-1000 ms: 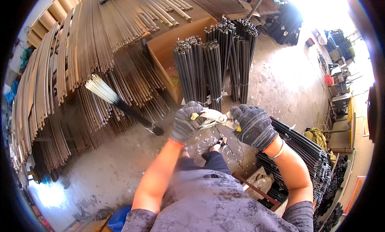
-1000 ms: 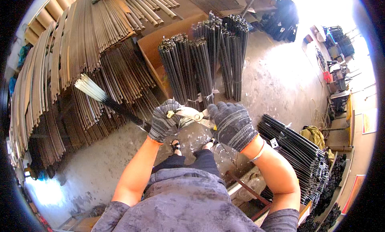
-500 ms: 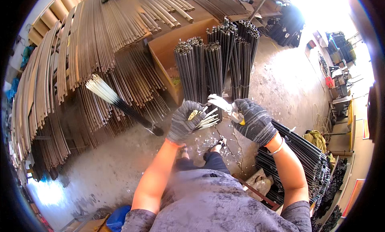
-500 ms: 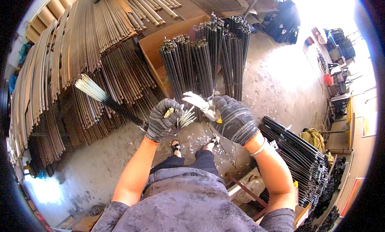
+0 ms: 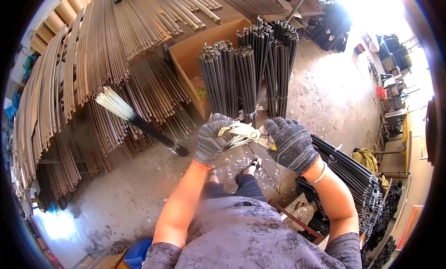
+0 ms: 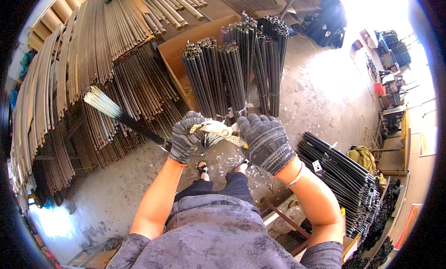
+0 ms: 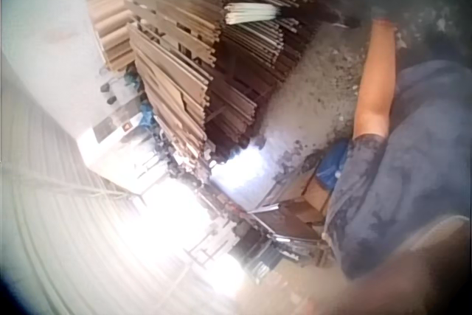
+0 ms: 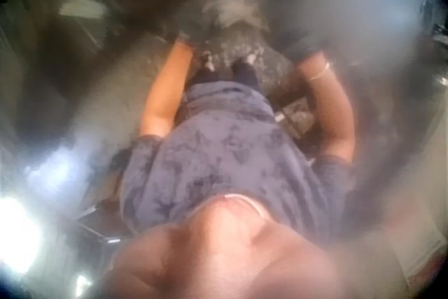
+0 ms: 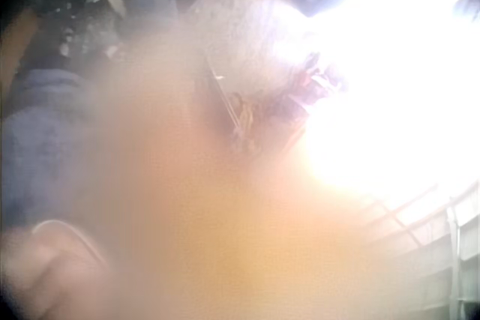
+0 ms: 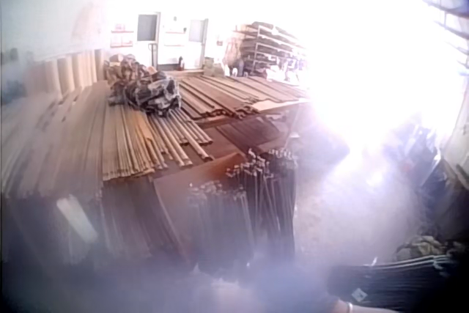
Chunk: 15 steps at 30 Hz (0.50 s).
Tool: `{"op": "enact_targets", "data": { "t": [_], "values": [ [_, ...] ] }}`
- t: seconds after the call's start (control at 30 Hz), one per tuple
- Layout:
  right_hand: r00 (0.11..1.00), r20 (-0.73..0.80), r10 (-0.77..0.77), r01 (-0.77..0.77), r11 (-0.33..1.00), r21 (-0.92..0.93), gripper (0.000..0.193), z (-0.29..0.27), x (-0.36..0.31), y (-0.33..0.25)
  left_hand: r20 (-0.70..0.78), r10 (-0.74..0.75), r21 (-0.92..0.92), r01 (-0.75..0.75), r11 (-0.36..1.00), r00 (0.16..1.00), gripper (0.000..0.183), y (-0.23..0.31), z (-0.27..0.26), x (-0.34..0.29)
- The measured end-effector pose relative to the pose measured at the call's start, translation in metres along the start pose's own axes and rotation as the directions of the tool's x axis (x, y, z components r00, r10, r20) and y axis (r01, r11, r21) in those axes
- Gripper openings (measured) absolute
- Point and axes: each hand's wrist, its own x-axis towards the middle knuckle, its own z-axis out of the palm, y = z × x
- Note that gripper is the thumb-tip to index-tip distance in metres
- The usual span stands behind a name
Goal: The person picks up bundles of thin metal rods from the floor, uses snips to cut the wire ties holding the bundles together, and drops the cut wire pieces into a container.
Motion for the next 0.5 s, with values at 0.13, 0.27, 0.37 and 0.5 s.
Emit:
{"op": "enact_targets", "data": {
  "t": [0.13, 0.27, 0.37, 0.5],
  "values": [
    [0.999, 0.037, 0.007, -0.009, 0.999, 0.037, 0.043, 0.002, 0.0, 0.002, 0.002, 0.027, 0.061, -0.027, 0.998, 1.0, 0.016, -0.006, -0.001, 0.001],
    [1.0, 0.018, -0.008, 0.007, 0.999, 0.04, 0.035, 0.005, -0.003, 0.005, 0.007, 0.036, 0.094, -0.037, 0.995, 0.999, 0.015, -0.007, -0.001, 0.001],
    [0.997, 0.052, 0.065, -0.07, 0.991, 0.117, 0.035, 0.009, -0.003, 0.004, 0.006, 0.017, 0.069, -0.017, 0.997, 1.0, 0.017, -0.009, 0.0, 0.001],
    [0.994, 0.0, 0.105, -0.103, 0.97, 0.22, 0.031, 0.022, -0.009, 0.008, 0.012, -0.067, 0.09, 0.066, 0.994, 0.998, 0.018, -0.005, 0.003, 0.0]
  ]
}}
